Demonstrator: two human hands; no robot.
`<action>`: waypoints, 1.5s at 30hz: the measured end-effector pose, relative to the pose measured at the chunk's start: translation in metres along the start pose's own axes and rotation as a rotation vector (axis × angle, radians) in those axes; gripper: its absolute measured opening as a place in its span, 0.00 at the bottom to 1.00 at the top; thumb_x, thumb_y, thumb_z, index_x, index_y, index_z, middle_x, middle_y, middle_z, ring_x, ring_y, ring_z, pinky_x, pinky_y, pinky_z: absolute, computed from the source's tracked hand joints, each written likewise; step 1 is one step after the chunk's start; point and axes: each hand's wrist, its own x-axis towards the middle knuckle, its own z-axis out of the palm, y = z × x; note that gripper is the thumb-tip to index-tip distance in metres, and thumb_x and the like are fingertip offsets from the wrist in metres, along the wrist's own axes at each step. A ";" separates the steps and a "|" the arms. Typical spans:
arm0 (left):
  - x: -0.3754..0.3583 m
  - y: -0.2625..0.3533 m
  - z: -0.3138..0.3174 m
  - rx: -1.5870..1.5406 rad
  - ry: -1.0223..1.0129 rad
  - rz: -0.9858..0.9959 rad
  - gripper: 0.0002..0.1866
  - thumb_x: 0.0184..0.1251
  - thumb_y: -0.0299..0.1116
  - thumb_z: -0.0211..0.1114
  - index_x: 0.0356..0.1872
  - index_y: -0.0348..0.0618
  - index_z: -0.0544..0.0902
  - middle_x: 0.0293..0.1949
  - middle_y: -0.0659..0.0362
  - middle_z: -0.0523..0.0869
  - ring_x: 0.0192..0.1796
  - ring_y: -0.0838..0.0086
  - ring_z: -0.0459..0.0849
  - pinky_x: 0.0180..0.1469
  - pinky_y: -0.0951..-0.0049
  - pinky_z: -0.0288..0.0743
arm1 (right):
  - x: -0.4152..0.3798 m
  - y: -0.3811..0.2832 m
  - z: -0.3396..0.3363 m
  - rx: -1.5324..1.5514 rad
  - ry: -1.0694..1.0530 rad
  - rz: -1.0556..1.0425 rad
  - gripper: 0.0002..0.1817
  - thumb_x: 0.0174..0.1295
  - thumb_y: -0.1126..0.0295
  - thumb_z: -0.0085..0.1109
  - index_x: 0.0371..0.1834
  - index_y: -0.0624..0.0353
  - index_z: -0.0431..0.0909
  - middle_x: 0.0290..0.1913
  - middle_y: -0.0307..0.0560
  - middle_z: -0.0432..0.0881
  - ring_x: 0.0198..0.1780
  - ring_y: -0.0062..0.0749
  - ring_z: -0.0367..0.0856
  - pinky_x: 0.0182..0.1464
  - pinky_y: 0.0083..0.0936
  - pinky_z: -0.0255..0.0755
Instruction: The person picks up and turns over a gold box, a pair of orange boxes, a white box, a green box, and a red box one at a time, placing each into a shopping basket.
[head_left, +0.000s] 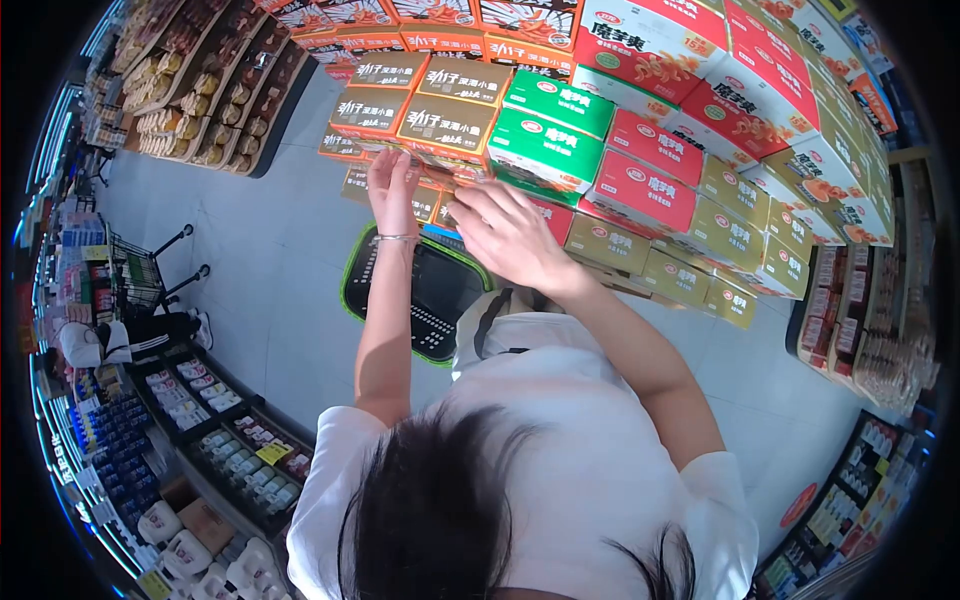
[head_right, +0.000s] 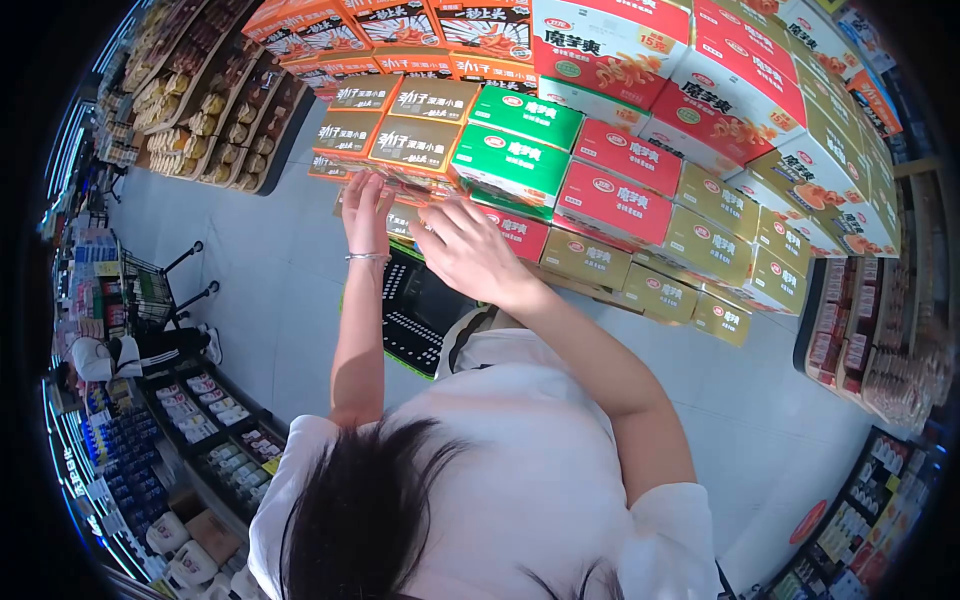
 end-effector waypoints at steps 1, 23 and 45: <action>-0.013 -0.002 0.004 0.052 -0.019 0.051 0.25 0.64 0.35 0.64 0.59 0.40 0.66 0.54 0.56 0.74 0.54 0.76 0.74 0.54 0.69 0.72 | -0.014 -0.005 -0.005 0.047 -0.026 0.037 0.16 0.49 0.73 0.63 0.44 0.60 0.78 0.45 0.45 0.78 0.47 0.39 0.76 0.49 0.35 0.72; -0.154 -0.115 0.013 0.413 -0.651 -0.224 0.09 0.67 0.27 0.60 0.44 0.34 0.77 0.38 0.62 0.83 0.43 0.83 0.79 0.47 0.81 0.72 | -0.214 -0.013 -0.089 -0.071 -0.027 0.492 0.11 0.53 0.74 0.61 0.41 0.57 0.79 0.36 0.42 0.80 0.32 0.38 0.81 0.32 0.30 0.75; -0.193 -0.124 0.022 0.573 -0.776 -0.238 0.10 0.68 0.27 0.58 0.47 0.34 0.77 0.41 0.60 0.83 0.46 0.79 0.80 0.51 0.79 0.72 | -0.243 0.024 -0.186 -0.422 0.538 0.646 0.16 0.53 0.81 0.58 0.47 0.61 0.78 0.40 0.48 0.80 0.40 0.39 0.80 0.41 0.30 0.73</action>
